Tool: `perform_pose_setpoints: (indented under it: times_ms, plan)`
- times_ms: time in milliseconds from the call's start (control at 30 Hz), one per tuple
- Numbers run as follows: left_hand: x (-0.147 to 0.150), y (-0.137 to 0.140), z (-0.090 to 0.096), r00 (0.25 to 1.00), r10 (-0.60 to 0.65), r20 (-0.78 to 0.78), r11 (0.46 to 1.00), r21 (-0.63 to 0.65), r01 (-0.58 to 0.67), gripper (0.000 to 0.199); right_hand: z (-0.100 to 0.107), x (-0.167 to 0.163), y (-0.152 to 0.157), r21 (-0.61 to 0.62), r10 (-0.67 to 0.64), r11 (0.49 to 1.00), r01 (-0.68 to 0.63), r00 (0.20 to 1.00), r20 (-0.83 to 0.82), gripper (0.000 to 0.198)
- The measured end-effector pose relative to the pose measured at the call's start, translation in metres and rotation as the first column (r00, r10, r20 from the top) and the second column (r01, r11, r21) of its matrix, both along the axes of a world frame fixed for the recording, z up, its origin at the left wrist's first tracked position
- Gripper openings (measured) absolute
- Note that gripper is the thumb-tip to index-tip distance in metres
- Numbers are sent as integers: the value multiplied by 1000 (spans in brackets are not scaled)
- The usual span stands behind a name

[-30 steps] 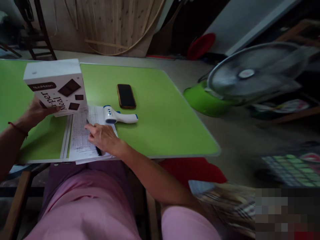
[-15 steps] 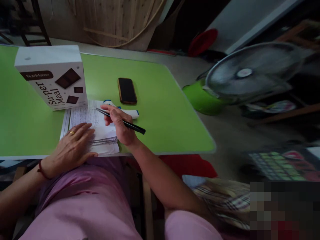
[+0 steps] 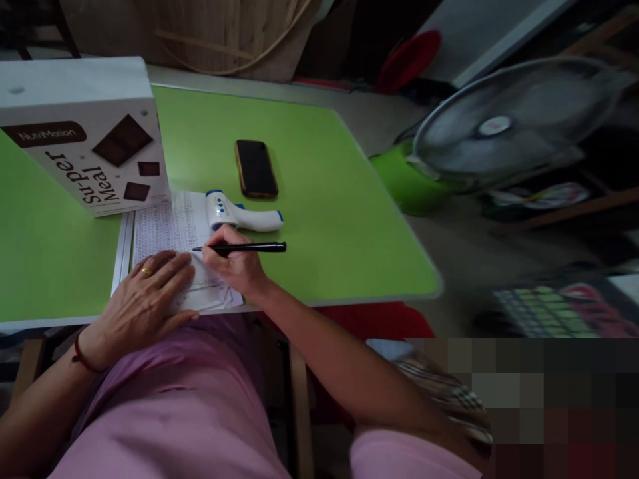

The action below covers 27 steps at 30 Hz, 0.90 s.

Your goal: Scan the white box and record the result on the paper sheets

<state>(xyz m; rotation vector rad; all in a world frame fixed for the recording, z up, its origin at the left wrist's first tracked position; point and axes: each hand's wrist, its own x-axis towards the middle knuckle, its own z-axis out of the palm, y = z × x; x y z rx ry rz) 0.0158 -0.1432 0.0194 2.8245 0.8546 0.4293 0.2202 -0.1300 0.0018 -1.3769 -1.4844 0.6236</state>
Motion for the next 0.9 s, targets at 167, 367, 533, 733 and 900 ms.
perform_pose_setpoints:
  times_ms: [167,367,533,733,900]
  plan:
    - [0,0,0,1000,8,-4,1000,-25,-8,58,0,0,-1,23,29,999,-30,999,22,13]
    - [0,0,0,1000,9,9,1000,-26,-9,60,-1,0,0,24,53,998,-54,997,53,12]
    - [1,0,1,1000,13,3,1000,-25,-13,59,-4,1,2,89,62,993,-71,993,103,11]
    - [1,0,1,1000,12,6,1000,-7,-12,59,-5,2,3,96,52,993,-64,992,115,10]
    - [0,1,0,1000,11,11,1000,-7,-11,58,-7,2,2,100,19,995,-29,995,102,10]
